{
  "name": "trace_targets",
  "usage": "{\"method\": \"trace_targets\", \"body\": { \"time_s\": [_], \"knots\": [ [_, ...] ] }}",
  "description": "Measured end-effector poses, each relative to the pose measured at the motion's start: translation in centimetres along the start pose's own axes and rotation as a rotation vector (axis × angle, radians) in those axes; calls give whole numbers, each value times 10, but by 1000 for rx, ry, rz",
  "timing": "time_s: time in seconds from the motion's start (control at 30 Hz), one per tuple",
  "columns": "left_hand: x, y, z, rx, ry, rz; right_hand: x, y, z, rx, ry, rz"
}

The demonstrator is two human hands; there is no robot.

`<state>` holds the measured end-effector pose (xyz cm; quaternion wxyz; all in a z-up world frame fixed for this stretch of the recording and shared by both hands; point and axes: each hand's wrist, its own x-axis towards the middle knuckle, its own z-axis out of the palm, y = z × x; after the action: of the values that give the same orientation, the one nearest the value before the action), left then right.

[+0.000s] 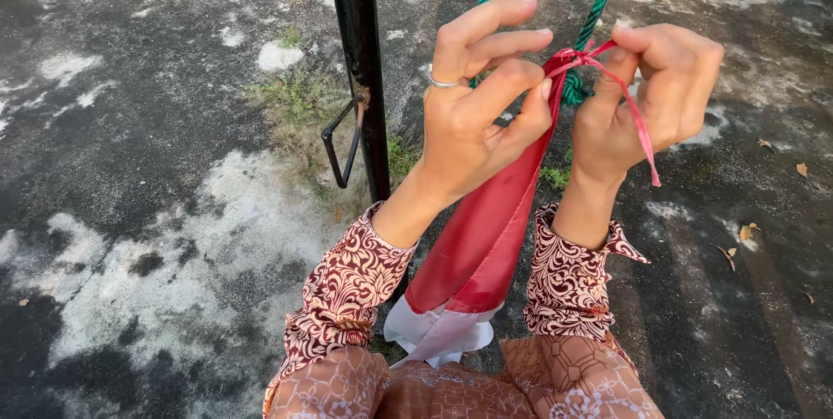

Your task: Tying an Indonesian flag to a rope and raising it on a flagpole.

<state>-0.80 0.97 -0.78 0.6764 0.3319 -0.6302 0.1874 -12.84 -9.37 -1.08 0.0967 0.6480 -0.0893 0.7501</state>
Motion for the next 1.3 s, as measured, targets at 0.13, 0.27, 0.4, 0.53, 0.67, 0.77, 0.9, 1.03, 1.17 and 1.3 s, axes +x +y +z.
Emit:
{"method": "trace_targets", "body": {
  "time_s": [0.13,0.27,0.4,0.53,0.67,0.77,0.9,1.03,1.17,1.3],
  "knots": [
    [9,0,-18,47,-88,14,-20,15,-1,448,-77,324],
    [5,-43,-22,338,27,141,-32,13,-6,1138,-306,688],
    [4,-74,-5,163,158,-177,-68,30,-1,1471,-642,877],
    [-19,-99,14,68,108,-327,-92,24,6,1184,-806,642],
    [-34,-105,21,92,143,-345,-99,18,4,1113,-798,689],
    [-40,-97,13,187,112,-263,-108,19,-4,1200,-799,874],
    [-60,-100,8,298,30,-266,-123,29,-14,1179,-690,977],
    [-112,-123,10,384,-34,-287,-118,15,-17,1067,-583,951],
    [-193,-156,15,523,-167,-414,-126,3,-27,937,-480,918],
    [-265,-176,16,517,-338,-592,-136,-4,-37,680,-394,734]
  ]
}}
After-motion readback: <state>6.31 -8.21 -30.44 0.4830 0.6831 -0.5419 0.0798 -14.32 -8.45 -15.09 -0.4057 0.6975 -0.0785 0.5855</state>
